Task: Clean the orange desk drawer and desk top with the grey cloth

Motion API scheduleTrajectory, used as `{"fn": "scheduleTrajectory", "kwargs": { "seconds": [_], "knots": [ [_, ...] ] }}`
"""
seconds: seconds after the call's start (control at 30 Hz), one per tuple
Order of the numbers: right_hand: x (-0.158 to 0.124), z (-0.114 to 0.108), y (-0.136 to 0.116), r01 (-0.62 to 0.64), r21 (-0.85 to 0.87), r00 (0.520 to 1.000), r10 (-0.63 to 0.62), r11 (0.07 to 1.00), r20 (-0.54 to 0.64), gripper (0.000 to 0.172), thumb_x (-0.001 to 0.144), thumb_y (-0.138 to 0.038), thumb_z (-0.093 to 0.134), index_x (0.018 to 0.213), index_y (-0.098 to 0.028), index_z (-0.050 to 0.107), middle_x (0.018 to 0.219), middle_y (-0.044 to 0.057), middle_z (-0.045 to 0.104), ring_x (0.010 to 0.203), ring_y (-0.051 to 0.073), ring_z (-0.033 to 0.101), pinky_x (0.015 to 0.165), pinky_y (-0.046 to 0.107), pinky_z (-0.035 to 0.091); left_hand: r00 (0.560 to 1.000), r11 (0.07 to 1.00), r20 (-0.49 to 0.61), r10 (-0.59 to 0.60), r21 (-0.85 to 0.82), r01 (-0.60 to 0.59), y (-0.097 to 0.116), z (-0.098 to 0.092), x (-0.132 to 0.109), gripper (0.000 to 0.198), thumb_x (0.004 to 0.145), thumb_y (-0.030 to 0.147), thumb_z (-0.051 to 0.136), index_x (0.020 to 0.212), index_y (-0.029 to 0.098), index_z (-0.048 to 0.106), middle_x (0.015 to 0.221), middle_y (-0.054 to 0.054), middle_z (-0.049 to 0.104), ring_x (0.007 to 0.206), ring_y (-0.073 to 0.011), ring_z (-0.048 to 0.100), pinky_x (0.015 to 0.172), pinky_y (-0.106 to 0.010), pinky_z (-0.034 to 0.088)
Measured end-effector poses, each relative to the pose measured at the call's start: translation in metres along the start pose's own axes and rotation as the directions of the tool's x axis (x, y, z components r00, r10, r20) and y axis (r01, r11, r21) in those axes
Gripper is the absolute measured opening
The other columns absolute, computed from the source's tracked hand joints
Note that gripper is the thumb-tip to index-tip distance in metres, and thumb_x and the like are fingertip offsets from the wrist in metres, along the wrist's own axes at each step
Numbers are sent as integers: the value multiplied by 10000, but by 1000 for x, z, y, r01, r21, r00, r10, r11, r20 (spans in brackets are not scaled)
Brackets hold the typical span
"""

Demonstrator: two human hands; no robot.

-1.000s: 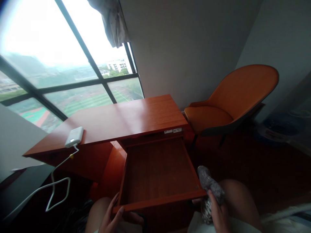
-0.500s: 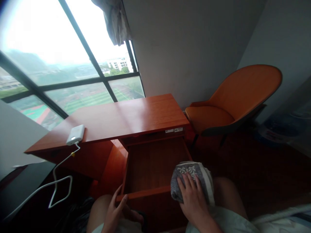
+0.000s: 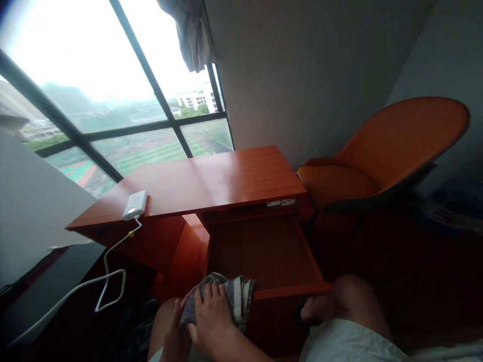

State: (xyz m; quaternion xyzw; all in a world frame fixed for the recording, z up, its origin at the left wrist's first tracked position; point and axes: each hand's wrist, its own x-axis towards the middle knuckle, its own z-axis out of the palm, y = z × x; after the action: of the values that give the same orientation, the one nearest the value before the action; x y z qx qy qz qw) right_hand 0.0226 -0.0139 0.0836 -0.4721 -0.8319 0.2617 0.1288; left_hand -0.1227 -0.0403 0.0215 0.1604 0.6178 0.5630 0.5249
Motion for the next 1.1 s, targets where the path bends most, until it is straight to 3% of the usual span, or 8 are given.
{"fn": "scheduleTrajectory", "kwargs": {
  "seconds": [0.2,0.33,0.5,0.57,0.67,0.83,0.93,1.1],
  "knots": [
    [22,2,8,68,-166,997,-63,984,36,634,687,-422,677,1239,-170,494,1158,194,631,1033,333,613,853,501,536,992,993,113,-50,-101,61,-5,5,7,521,691,574,669,1059,210,735,1239,-78,686,1329,-346,462,1101,-472,403],
    [20,-5,16,40,-227,998,-28,973,53,636,674,-453,672,1214,-169,494,1043,187,663,927,327,631,758,476,534,984,999,170,43,-33,-37,-5,9,9,568,655,594,713,1068,205,730,1215,-78,698,1296,-332,502,1104,-443,399],
    [0,-17,42,41,-228,998,-31,973,48,549,636,-355,697,1124,-172,526,1030,159,673,963,330,620,815,466,514,981,964,131,143,206,-168,-3,11,4,603,660,614,708,1113,217,708,1239,-78,682,1292,-328,505,1112,-422,381],
    [-15,-26,62,28,-220,1000,-24,975,19,478,658,-250,650,1117,-197,527,1035,126,674,974,314,616,821,455,507,980,948,100,174,253,-194,-4,14,2,617,657,617,703,1131,223,695,1225,-77,688,1282,-333,514,1103,-422,390],
    [-45,-43,100,8,-222,1000,-13,975,-18,546,664,-147,596,1194,-233,500,1082,82,664,1003,289,599,863,441,489,975,930,87,204,292,-221,-5,18,0,634,669,614,688,1159,213,674,1197,-81,699,1249,-337,541,1090,-427,401],
    [-102,-63,176,-63,-215,987,29,975,-157,623,726,-237,644,1313,-296,447,1222,24,628,1121,246,546,1041,401,380,971,896,96,220,373,-240,2,19,-1,644,680,629,668,1162,201,671,1153,-75,718,1219,-327,568,1080,-409,413],
    [-130,-65,211,-77,-284,955,-12,956,-297,746,665,-305,741,1345,-338,438,1286,-24,609,1186,210,515,1118,349,290,973,889,134,186,399,-225,8,20,-5,684,667,630,687,1190,191,658,1167,-78,713,1244,-332,548,1069,-394,429],
    [-149,-58,214,-174,-524,878,-110,834,-466,796,667,-339,740,1393,-295,419,1330,12,599,1277,240,455,1167,398,225,964,881,106,243,392,-265,3,23,-12,681,669,656,667,1187,215,662,1232,-57,687,1297,-330,501,1126,-396,366]
  ]
}}
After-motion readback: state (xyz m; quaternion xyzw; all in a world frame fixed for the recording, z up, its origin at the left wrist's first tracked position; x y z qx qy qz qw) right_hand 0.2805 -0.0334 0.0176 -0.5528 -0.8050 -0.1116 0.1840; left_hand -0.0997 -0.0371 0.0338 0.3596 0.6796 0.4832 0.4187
